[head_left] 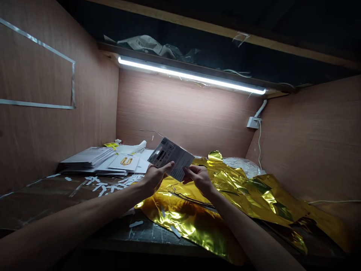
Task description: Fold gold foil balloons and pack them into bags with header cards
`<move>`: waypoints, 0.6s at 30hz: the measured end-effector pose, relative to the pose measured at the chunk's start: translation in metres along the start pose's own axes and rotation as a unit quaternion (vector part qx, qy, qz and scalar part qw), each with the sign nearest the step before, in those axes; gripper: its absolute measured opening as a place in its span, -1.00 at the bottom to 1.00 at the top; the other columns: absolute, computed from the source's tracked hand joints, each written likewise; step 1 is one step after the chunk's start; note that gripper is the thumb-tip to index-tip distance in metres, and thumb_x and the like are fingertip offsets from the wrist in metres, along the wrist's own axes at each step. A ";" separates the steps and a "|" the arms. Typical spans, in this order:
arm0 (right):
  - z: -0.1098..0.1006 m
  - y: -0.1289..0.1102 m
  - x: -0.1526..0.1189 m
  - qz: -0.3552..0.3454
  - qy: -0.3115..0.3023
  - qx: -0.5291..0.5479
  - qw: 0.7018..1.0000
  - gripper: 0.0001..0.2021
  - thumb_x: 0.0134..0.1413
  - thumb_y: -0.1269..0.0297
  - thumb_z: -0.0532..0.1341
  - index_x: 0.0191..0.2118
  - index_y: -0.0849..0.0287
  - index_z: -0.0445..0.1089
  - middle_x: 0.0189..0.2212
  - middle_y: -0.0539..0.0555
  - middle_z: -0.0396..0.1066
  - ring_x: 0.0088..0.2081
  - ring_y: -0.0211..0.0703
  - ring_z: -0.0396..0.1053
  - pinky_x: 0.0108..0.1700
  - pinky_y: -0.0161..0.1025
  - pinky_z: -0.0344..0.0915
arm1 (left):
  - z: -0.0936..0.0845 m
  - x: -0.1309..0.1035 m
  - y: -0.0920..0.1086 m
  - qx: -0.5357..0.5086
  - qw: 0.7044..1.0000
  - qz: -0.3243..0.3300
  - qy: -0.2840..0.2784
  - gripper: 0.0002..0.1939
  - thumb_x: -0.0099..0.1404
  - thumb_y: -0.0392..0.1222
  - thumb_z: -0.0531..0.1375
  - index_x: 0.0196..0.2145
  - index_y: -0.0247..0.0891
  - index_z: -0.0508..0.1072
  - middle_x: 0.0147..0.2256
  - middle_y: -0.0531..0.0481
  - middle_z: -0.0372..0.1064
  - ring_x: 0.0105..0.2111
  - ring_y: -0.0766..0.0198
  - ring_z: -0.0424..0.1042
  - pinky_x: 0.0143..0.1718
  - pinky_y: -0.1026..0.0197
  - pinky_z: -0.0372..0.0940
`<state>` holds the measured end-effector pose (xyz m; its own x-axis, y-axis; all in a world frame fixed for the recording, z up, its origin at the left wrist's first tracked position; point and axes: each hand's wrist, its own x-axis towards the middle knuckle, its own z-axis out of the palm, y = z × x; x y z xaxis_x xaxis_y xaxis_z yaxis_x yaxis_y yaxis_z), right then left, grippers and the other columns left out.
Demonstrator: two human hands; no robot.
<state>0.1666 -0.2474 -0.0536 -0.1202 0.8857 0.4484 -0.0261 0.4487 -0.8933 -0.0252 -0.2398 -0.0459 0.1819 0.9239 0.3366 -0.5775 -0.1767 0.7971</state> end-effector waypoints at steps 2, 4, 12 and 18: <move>-0.004 0.001 0.001 0.011 -0.001 0.011 1.000 -0.58 -0.11 -0.10 0.48 -0.46 0.23 0.55 -0.56 0.11 0.54 -0.55 -0.15 0.49 -0.43 -0.22 0.51 | -0.003 0.004 0.007 -0.002 1.000 -0.002 0.031 -0.63 0.03 -0.12 0.54 -0.27 -0.42 0.63 -0.24 -0.23 0.62 -0.31 0.09 0.59 -0.29 0.14 0.49; -0.008 0.001 0.001 0.018 -0.002 0.018 1.000 -0.60 -0.11 -0.06 0.48 -0.46 0.25 0.56 -0.55 0.13 0.55 -0.53 -0.13 0.52 -0.43 -0.23 0.51 | -0.008 0.010 0.013 -0.010 0.998 0.011 0.061 -0.63 0.00 -0.13 0.55 -0.30 -0.40 0.62 -0.30 -0.16 0.62 -0.39 0.20 0.56 -0.40 0.25 0.42; -0.011 -0.006 -0.002 0.006 0.079 0.030 0.996 -0.67 -0.25 0.10 0.55 -0.41 0.24 0.60 -0.52 0.15 0.58 -0.50 -0.07 0.56 -0.48 -0.26 0.48 | -0.016 0.015 0.014 0.015 0.995 0.031 0.089 -0.64 -0.06 -0.13 0.57 -0.37 -0.38 0.61 -0.35 -0.11 0.60 -0.45 0.29 0.50 -0.49 0.29 0.28; -0.005 -0.005 -0.003 -0.011 0.091 0.023 0.996 -0.66 -0.24 0.08 0.56 -0.40 0.23 0.61 -0.53 0.14 0.57 -0.50 -0.08 0.55 -0.46 -0.26 0.47 | -0.011 0.008 0.004 0.016 0.997 0.064 0.046 -0.62 -0.03 -0.10 0.56 -0.29 -0.34 0.64 -0.26 -0.16 0.62 -0.26 0.09 0.57 -0.25 0.14 0.45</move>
<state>0.1722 -0.2519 -0.0508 0.0619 0.8848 0.4619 -0.0730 0.4656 -0.8820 -0.0354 -0.2294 -0.0457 0.0338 0.9204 0.3895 -0.5659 -0.3036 0.7666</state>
